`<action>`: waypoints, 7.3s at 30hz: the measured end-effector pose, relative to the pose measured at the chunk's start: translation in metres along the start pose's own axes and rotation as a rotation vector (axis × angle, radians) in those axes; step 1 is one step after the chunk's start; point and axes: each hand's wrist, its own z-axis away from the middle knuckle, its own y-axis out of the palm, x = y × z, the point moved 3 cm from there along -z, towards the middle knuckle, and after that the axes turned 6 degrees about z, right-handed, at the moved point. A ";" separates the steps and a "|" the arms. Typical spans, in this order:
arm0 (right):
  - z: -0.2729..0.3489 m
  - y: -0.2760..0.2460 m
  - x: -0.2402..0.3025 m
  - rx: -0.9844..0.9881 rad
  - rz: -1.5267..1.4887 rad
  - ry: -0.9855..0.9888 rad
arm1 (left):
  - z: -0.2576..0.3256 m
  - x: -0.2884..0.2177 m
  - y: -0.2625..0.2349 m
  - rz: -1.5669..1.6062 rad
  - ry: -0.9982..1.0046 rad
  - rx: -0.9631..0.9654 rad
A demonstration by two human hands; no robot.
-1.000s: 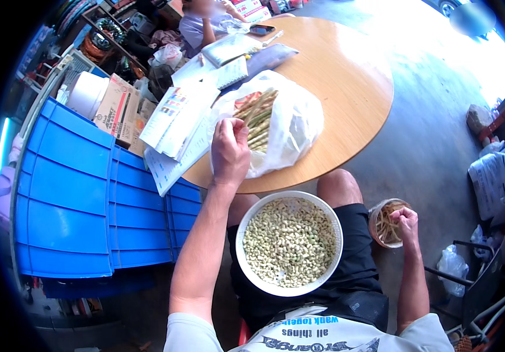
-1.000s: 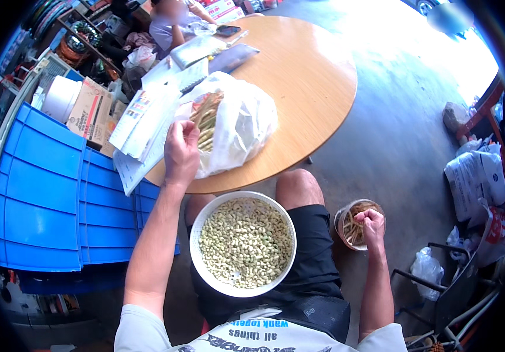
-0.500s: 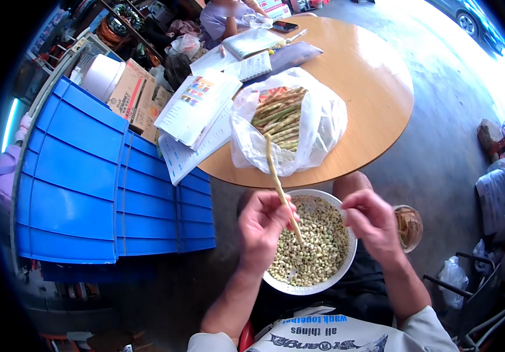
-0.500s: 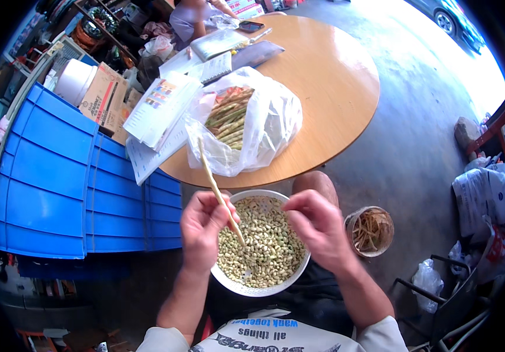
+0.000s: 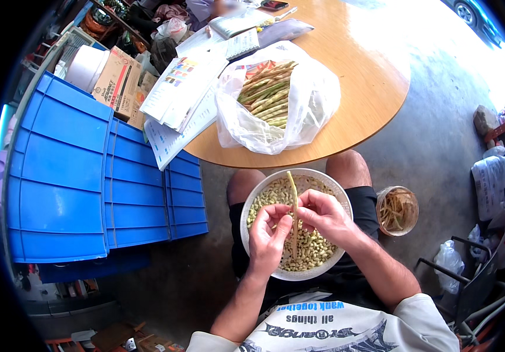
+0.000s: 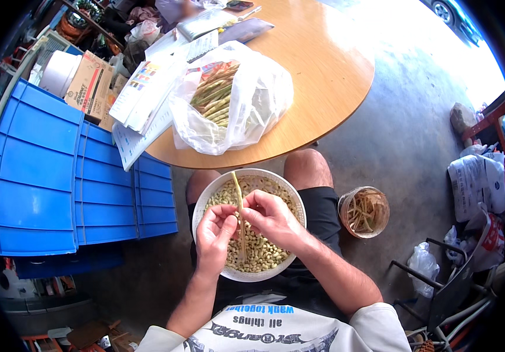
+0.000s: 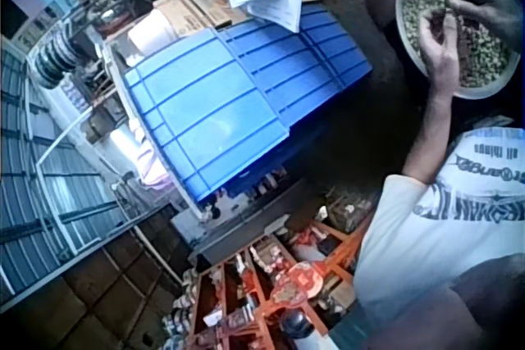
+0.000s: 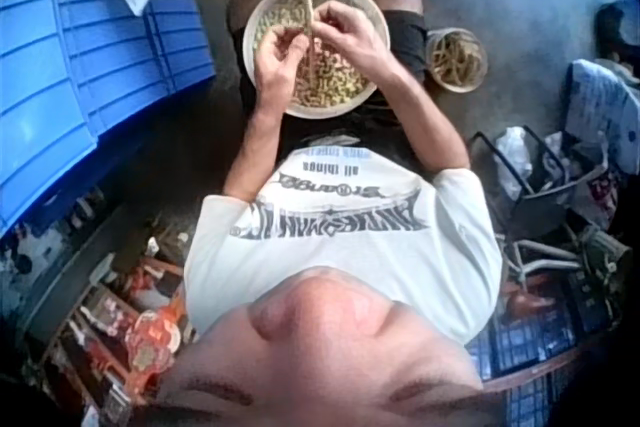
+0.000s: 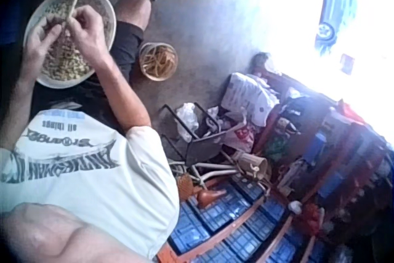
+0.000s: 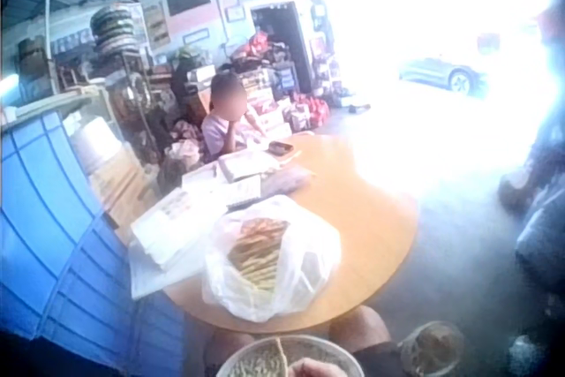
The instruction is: The person sits at a table and repeatedly picks up broad bean pods, opens them by hand, and removes the beans into a white bowl. The empty pods are placed into a separate container. The process continues with multiple pods throughout the clip.
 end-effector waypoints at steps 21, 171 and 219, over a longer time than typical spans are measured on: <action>0.006 0.007 0.012 -0.182 0.241 -0.166 | -0.008 0.000 0.001 -0.219 0.118 -0.059; -0.001 0.007 -0.013 -0.056 -0.052 -0.264 | -0.006 0.023 -0.004 0.174 -0.058 -0.125; -0.001 -0.009 0.002 -0.282 -0.161 -0.342 | 0.001 0.021 0.000 0.174 -0.101 -0.066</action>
